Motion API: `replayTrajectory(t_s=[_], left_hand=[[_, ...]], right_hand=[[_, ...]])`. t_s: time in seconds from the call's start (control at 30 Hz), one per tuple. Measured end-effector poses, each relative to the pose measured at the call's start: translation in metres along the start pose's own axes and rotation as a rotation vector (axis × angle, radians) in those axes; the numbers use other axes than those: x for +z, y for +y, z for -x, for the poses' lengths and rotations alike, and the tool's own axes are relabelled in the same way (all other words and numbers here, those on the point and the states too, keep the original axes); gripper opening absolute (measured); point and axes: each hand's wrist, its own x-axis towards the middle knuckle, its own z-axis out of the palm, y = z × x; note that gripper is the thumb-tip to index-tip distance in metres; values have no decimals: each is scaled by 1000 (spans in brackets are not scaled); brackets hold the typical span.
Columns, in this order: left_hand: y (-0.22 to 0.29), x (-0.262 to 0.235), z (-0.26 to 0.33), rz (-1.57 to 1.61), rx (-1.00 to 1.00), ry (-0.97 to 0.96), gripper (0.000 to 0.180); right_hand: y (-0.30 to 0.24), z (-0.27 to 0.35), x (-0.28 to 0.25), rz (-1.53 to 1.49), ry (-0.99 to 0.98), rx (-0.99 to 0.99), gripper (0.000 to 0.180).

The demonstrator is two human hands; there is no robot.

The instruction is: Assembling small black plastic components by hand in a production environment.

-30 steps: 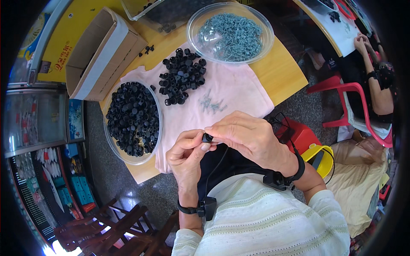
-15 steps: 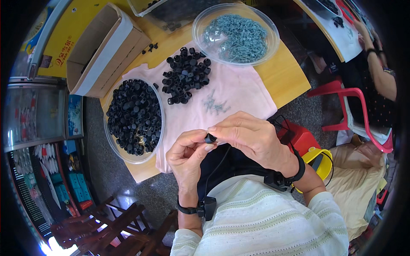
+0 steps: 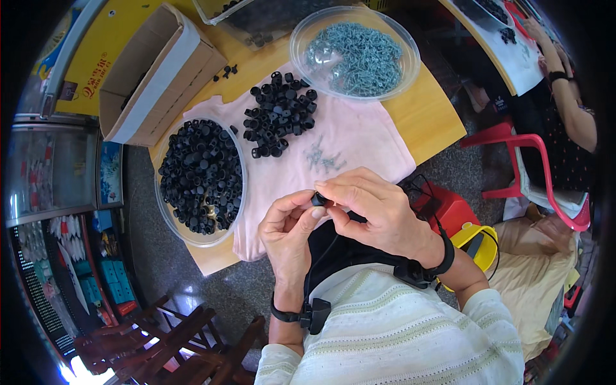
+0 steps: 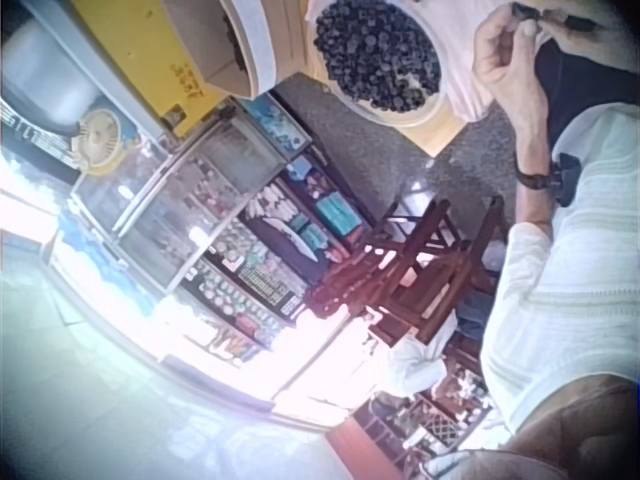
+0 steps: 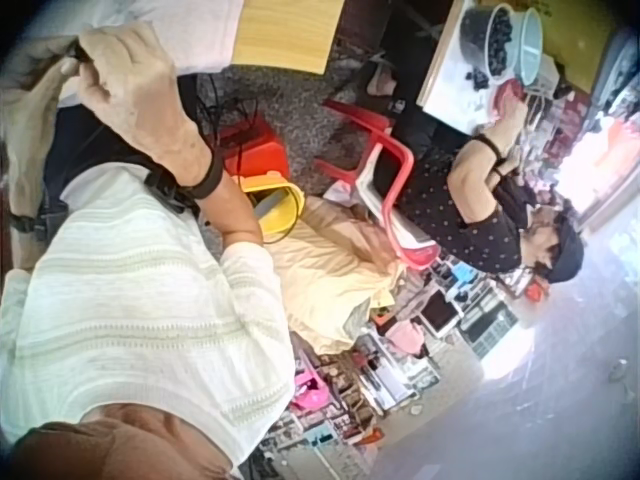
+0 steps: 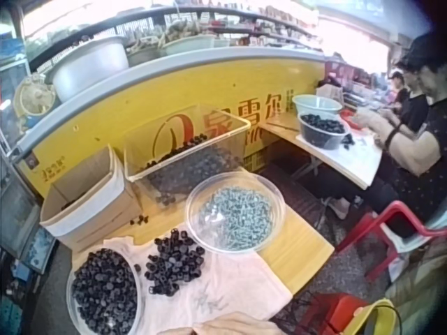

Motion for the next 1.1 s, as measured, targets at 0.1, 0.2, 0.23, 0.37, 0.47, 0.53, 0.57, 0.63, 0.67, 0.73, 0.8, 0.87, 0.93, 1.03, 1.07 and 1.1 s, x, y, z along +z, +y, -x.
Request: replayTrajectory(t_s=[0.1, 0.2, 0.23, 0.37, 0.47, 0.53, 0.57, 0.63, 0.67, 0.73, 0.8, 0.87, 0.93, 1.03, 1.07, 1.1], left_hand=[[-1, -1, 0, -1, -15, 30, 28], [-4, 1, 0, 7, -45, 50, 26], [-4, 2, 0, 34, -70, 61, 25], [-10, 1, 1, 87, -96, 53, 17], [-11, 1, 0, 76, -77, 52, 15], [-11, 1, 1, 94, -88, 58, 15], [-12, 1, 1, 111, -101, 64, 15], [-15, 3, 3, 144, -147, 78, 15], [-16, 5, 3, 177, -193, 95, 14], [-16, 8, 2, 181, -180, 86, 15], [-16, 9, -1, 186, -163, 74, 15], [-14, 7, -6, 36, -103, 41, 16], [0, 15, -18, -120, -23, 67, 16], [10, 12, -33, -466, 91, 143, 18], [16, 10, -38, -704, 131, 167, 18], [19, 9, -42, -943, 170, 194, 17]], right_hand=[[2, 1, 2, 10, 0, 1, 38], [5, 3, 3, 31, -8, 8, 39], [7, 3, 4, 52, 6, -10, 40], [10, 3, 7, 121, 24, -65, 41], [10, 3, 7, 144, 23, -88, 40], [11, 2, 6, 154, 25, -97, 39], [11, 2, 6, 165, 27, -104, 39], [13, 6, 8, 170, 42, -107, 38], [14, 8, 8, 173, 55, -111, 37], [14, 8, 7, 157, 57, -92, 37], [15, 5, 3, 143, 61, -78, 36], [18, -2, -1, 114, 10, -27, 34], [19, -24, -21, 198, -31, -40, 32], [31, -81, -51, 299, 73, -41, 25], [39, -105, -60, 328, 137, -92, 22], [48, -131, -67, 353, 200, -143, 18]])
